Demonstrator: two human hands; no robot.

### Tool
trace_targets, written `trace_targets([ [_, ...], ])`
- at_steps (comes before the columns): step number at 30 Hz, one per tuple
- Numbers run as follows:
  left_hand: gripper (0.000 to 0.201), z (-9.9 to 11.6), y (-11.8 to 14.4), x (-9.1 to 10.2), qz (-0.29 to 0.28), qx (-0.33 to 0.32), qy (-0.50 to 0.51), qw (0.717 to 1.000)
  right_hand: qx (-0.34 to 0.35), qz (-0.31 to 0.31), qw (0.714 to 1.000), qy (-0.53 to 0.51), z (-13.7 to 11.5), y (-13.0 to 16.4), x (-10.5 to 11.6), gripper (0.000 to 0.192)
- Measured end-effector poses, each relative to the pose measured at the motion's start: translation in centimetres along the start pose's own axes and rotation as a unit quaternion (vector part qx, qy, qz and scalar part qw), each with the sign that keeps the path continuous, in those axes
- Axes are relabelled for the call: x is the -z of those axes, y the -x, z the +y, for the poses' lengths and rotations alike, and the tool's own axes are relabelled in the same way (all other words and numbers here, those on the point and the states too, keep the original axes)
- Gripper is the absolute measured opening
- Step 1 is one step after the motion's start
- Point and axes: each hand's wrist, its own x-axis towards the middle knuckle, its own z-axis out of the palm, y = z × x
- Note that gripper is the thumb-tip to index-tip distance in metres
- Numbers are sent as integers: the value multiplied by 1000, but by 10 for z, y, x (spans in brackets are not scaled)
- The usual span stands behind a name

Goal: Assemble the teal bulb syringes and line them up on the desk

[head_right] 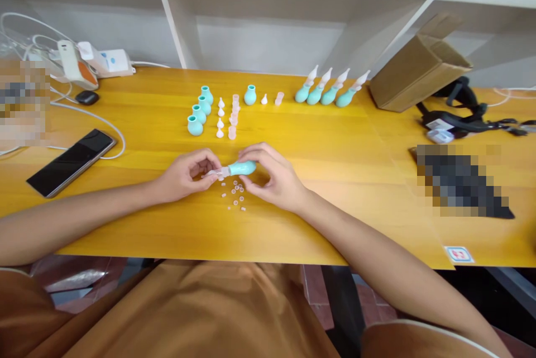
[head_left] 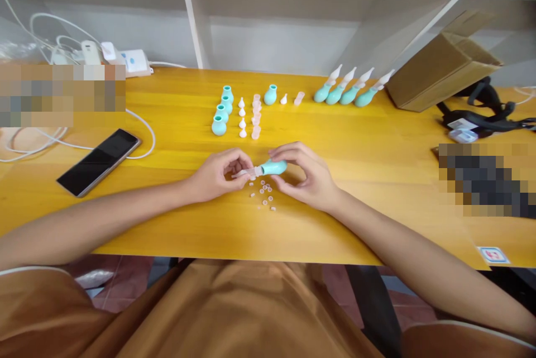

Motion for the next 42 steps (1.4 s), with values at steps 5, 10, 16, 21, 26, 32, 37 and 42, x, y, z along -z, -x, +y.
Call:
trace_targets([
  [5, 15, -2, 0, 0, 9, 9, 18, 1000, -17, -11, 999, -34, 1, 3, 1, 40],
  [10, 18, -6, -2, 0, 30, 24, 55, 998, 0, -37, 999, -25, 7, 2, 6, 50],
  [16, 29, -7, -3, 3, 21, 45, 87, 995, 55, -17, 998, 36, 11, -2, 11, 55],
  [21, 37, -8, -3, 5, 7, 44, 117, 992, 69, -7, 996, 61, 10, -2, 15, 51],
  [26, 32, -10, -2, 4, 10, 33, 109, 993, 53, -2, 997, 59, 7, -2, 15, 44],
  [32, 19, -9, 0, 3, 22, 0, 82, 996, 42, -5, 999, 34, 8, -1, 15, 45],
  [37, 14, -7, 1, 2, 43, -7, 42, 998, 41, -10, 999, 30, 6, -1, 17, 44],
  [42, 11, -8, 4, 1, 68, -26, -23, 997, 40, -15, 998, 38, 5, 0, 17, 43],
])
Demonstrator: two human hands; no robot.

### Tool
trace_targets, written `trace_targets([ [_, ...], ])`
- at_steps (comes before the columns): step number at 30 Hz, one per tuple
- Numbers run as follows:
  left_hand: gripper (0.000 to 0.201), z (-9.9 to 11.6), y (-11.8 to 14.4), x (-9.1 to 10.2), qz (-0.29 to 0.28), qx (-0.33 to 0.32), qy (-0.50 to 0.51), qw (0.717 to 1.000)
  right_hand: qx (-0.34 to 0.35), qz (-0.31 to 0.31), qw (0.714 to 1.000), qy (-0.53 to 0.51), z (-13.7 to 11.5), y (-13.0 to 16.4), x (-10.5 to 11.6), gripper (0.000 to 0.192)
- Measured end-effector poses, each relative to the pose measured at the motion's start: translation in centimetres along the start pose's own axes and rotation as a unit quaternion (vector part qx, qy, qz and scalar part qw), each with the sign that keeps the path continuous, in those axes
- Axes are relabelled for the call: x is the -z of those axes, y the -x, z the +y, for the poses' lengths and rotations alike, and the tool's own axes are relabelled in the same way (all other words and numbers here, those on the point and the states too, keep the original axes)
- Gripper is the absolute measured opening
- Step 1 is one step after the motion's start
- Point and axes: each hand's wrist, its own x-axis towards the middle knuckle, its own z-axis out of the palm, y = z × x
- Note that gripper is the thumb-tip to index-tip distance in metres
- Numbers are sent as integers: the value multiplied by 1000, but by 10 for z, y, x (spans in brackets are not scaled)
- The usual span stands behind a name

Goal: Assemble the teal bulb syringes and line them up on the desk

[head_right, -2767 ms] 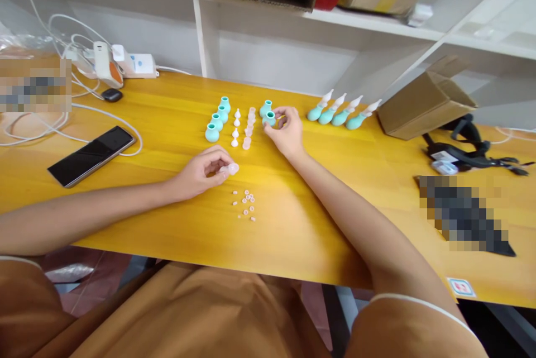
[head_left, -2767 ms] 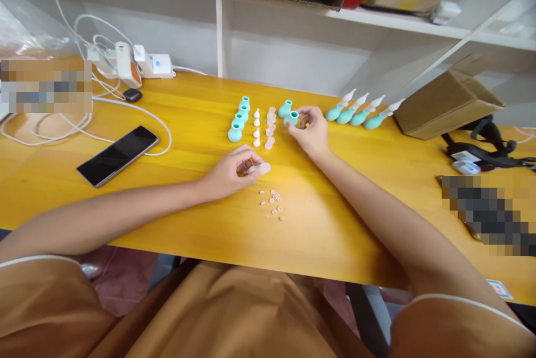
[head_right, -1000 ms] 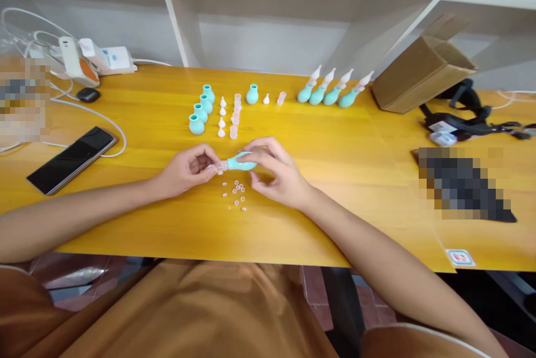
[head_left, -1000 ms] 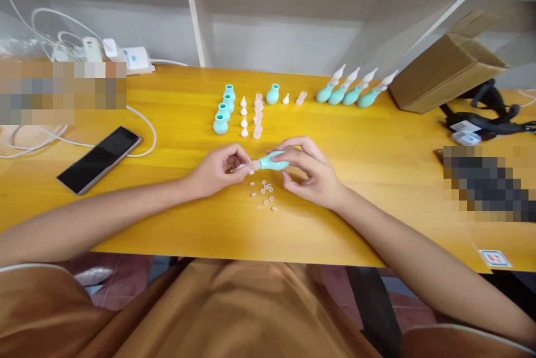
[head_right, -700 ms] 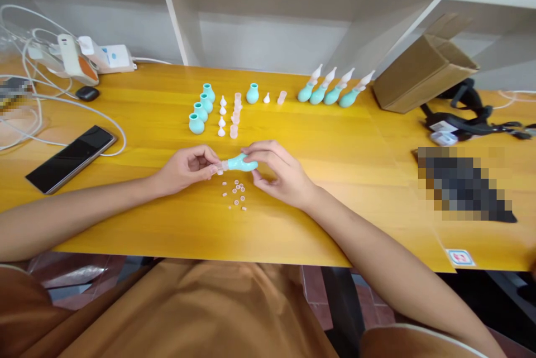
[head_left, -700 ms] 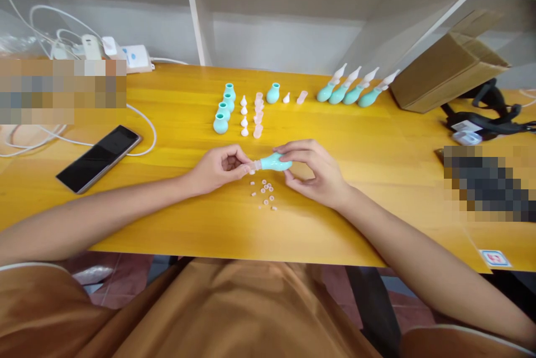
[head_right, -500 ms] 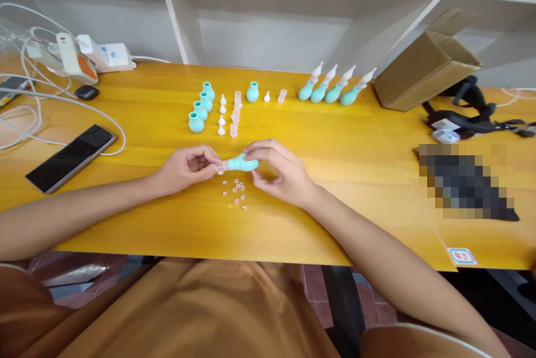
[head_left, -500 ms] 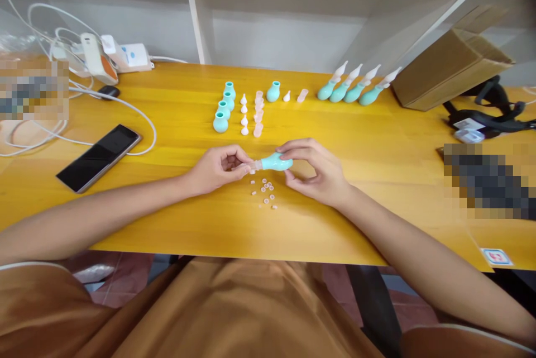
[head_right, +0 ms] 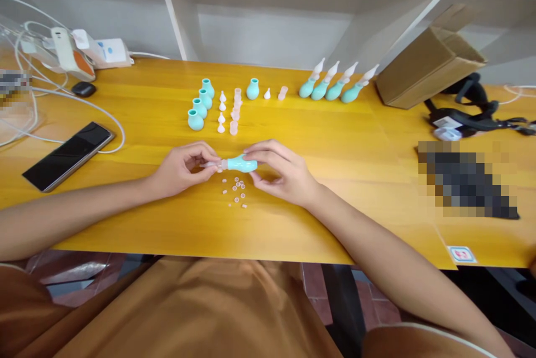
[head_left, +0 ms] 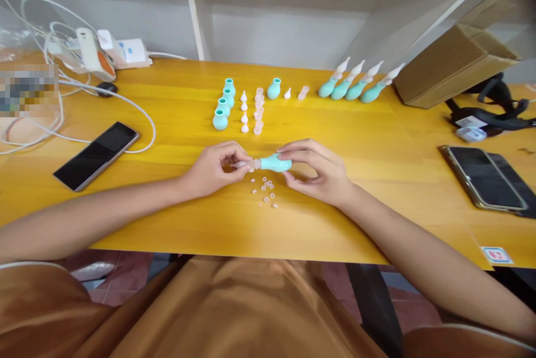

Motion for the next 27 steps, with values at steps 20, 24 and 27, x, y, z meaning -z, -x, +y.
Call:
trace_targets([
  [20, 2, 6, 5, 7, -8, -177, -197, 964, -122, 14, 977, -176, 3, 13, -16, 41],
  [24, 1, 6, 6, 7, -4, -221, -230, 948, -144, 8, 969, -200, 2, 14, -17, 38],
  [27, 3, 4, 6, 6, 0, -251, -249, 935, -167, 4, 963, -212, 1, 15, -17, 34],
])
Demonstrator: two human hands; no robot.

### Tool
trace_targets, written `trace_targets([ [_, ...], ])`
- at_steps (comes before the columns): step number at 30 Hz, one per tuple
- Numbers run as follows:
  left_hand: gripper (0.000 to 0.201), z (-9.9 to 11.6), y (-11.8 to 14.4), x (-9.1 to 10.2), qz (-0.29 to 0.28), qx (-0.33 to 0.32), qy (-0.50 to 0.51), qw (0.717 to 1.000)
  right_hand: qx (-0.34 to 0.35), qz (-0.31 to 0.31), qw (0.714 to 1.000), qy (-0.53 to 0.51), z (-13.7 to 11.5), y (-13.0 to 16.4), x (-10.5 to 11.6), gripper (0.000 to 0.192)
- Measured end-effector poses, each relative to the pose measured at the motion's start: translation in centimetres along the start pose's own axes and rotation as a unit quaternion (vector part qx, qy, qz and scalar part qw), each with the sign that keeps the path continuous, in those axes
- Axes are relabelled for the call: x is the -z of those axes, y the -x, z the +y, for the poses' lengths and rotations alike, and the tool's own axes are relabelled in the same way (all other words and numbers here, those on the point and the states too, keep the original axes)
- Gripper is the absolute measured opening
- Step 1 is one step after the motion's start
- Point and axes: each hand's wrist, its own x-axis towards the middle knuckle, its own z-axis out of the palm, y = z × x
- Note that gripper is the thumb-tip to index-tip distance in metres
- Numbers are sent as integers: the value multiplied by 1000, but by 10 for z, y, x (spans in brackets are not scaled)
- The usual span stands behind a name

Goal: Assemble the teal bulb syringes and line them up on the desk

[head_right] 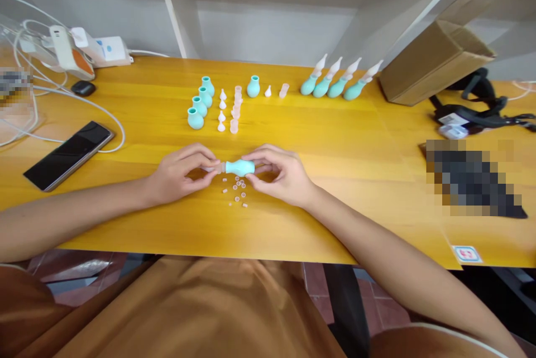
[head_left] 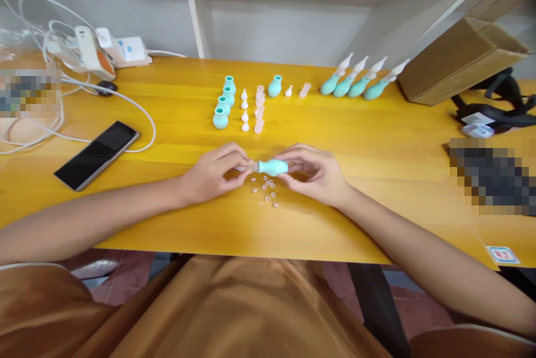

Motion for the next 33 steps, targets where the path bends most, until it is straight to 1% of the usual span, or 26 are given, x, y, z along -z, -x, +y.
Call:
trace_targets([
  [5, 6, -1, 1, -1, 4, -38, -26, 999, -28, -1, 999, -28, -2, 1, -2, 33],
  [8, 8, -2, 1, 0, 0, -48, -28, 998, -46, -5, 998, -43, -3, 1, -3, 32],
  [12, 7, -2, 0, -1, 14, -28, -1, 1000, -69, -4, 995, -69, -3, -1, -4, 33],
  [17, 6, -2, -4, 0, 36, 9, 36, 999, -107, -8, 985, -133, 0, -3, -5, 38],
  [20, 7, 0, -4, 1, 47, 7, 48, 998, -123, -12, 981, -152, 2, -3, -5, 40],
  [22, 9, 0, -4, 2, 52, -1, 56, 997, -123, -19, 980, -153, 2, -3, -5, 39],
  [24, 12, 0, -4, 2, 53, -8, 62, 997, -106, -23, 986, -128, 1, -3, -5, 35],
  [27, 17, -1, -4, 1, 50, -13, 59, 997, -50, -33, 998, -24, -3, -5, -4, 32],
  [30, 21, -2, -5, 1, 44, -24, 39, 998, 11, -46, 997, 61, -7, -8, -4, 41],
  [32, 25, -2, -5, 2, 48, -25, 33, 998, 47, -36, 994, 91, -10, -10, -3, 44],
  [33, 27, -1, -4, 2, 52, -21, 34, 998, 66, -22, 991, 111, -11, -11, -2, 41],
])
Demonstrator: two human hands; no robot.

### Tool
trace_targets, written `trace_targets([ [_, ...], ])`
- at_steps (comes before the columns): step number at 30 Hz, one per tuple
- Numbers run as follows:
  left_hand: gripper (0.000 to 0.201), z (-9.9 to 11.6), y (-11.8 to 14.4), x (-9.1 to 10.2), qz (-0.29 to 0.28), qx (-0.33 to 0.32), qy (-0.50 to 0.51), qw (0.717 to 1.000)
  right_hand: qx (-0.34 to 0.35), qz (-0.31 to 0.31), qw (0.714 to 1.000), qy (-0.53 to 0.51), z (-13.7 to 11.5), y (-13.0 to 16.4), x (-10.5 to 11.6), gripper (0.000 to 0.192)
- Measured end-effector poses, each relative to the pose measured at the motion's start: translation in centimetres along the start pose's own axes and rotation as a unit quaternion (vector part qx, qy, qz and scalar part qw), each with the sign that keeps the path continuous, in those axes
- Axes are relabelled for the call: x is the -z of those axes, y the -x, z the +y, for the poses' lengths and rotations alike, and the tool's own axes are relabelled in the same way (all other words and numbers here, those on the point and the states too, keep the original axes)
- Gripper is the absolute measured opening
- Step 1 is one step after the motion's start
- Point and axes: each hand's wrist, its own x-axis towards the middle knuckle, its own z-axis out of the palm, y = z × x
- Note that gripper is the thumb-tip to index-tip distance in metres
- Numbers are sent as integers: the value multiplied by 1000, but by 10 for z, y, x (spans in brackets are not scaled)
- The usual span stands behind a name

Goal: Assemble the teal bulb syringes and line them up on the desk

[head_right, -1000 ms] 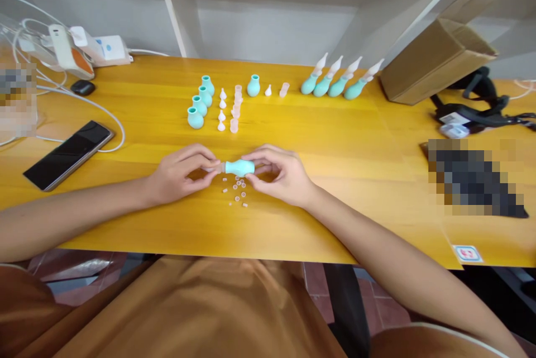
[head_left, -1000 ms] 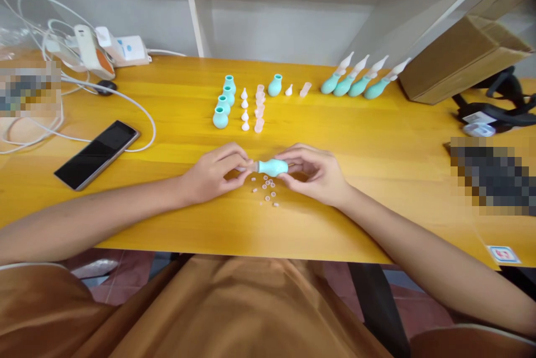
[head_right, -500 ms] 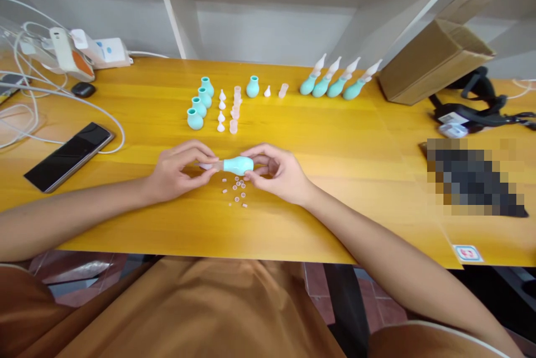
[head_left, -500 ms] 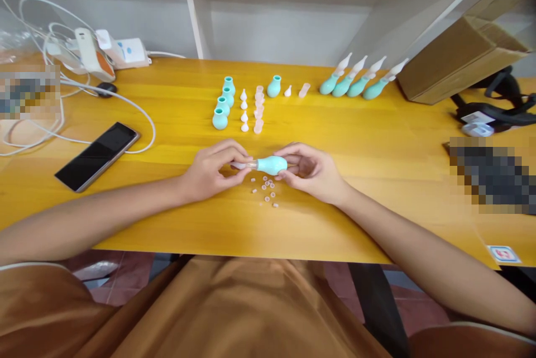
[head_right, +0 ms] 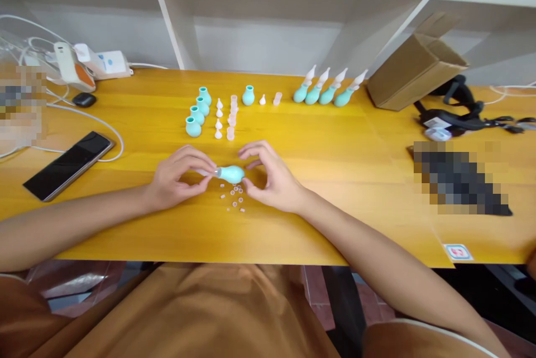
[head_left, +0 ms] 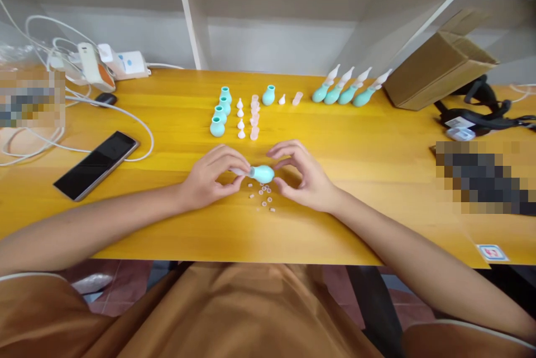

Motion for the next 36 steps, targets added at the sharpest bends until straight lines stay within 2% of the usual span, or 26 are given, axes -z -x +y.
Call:
trace_targets([
  [3, 29, 2, 1, 0, 7, 15, 13, 1000, 53, 51, 994, 82, -1, -2, 5, 19],
  [5, 27, 2, 1, 1, 9, 22, 24, 999, 77, 65, 988, 116, -1, -2, 7, 13],
  [8, 24, 2, 1, 2, 23, 38, 36, 998, 89, 50, 985, 137, -3, 0, 6, 15],
  [15, 30, 4, 1, 2, 48, 112, 85, 989, 100, 21, 962, 252, -10, -1, -14, 45],
  [19, 35, 3, 3, 2, 42, 134, 131, 981, 75, -39, 948, 308, -19, -15, -22, 31],
  [22, 31, -5, 7, 1, 58, 173, 197, 963, 46, -61, 943, 323, -28, -35, -16, 29],
  [25, 41, -15, 9, -1, 88, 216, 267, 935, 43, -14, 950, 310, -24, -62, 16, 32],
  [27, 41, -19, 9, -3, 92, 243, 286, 922, 44, 80, 946, 310, -11, -81, 54, 32],
  [30, 41, -18, 7, -3, 76, 270, 285, 916, 18, 250, 920, 303, 27, -101, 130, 35],
  [32, 43, -16, 5, -2, 63, 273, 280, 918, -7, 373, 880, 295, 61, -102, 179, 37],
  [33, 43, -15, 5, -2, 57, 273, 278, 919, -30, 433, 849, 301, 78, -98, 200, 37],
  [35, 43, -14, 4, -1, 47, 275, 275, 920, -111, 504, 786, 340, 111, -80, 228, 33],
  [36, 43, -14, 4, -1, 40, 277, 275, 920, -156, 507, 766, 364, 125, -69, 236, 32],
])
